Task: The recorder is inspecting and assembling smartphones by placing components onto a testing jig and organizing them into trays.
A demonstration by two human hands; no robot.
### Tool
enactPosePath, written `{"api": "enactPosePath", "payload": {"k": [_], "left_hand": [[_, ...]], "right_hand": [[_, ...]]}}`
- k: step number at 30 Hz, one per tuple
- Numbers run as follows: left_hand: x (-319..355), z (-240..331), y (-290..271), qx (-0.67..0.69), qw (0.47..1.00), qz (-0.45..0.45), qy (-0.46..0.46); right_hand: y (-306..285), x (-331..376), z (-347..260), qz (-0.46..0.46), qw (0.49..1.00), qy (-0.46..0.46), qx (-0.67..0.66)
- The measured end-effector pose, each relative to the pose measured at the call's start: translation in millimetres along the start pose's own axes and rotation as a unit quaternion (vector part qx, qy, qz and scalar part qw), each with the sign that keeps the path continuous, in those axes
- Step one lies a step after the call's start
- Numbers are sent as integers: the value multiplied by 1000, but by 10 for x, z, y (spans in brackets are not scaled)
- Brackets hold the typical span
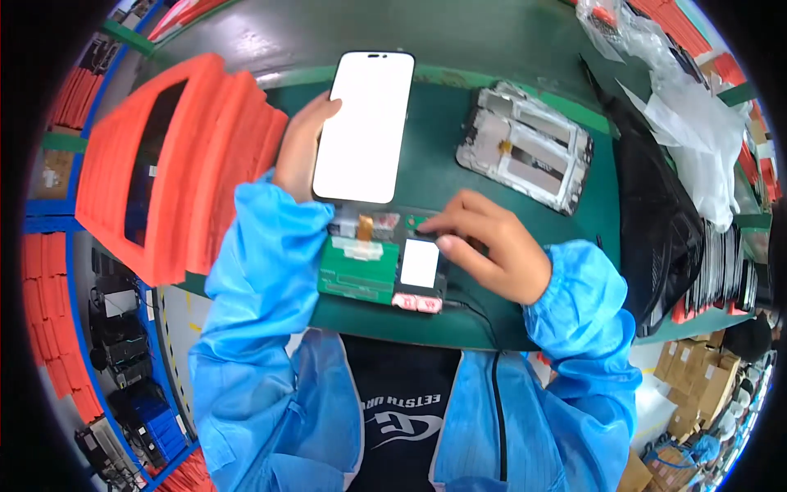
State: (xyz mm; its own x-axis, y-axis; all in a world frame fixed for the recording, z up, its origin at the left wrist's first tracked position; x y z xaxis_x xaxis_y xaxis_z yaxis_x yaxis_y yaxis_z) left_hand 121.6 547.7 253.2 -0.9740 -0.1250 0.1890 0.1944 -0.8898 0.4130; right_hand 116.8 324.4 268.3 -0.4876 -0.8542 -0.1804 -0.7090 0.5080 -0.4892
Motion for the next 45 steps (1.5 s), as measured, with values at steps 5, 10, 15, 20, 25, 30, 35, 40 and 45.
{"api": "enactPosePath", "payload": {"k": [5,10,15,20,25,30,35,40,45], "left_hand": [[128,180,83,-27,998,45,44],[186,168,169,-51,997,34,52],[234,191,194,-88,993,70,46],[258,175,244,-162,982,76,66],[268,175,296,-231,965,23,119],[254,183,242,-120,992,34,25],[272,227,247,-87,994,32,57],[271,177,244,-54,990,0,134],[320,335,251,45,991,-103,73]], "right_hand": [[11,-17,3,93,990,54,-87],[-1,-17,87,107,987,89,-83],[-13,-47,71,85,987,111,-77],[7,-50,84,90,990,90,-63],[5,-62,105,93,988,103,-68],[17,-111,90,87,982,149,-82],[13,-105,123,104,985,108,-89],[-25,-236,59,101,984,128,-67],[25,-613,-5,105,994,-8,30]]}}
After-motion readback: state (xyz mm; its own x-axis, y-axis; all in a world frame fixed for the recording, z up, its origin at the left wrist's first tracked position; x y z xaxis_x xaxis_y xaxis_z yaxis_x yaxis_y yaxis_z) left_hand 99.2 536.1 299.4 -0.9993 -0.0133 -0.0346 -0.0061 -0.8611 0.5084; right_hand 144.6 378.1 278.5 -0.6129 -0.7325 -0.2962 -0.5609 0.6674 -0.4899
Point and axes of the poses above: each hand's wrist, its own x-axis away from the middle knuckle, its own y-axis out of the palm, z = x × y, the point moved 2 cm from there along -x, towards the middle knuckle
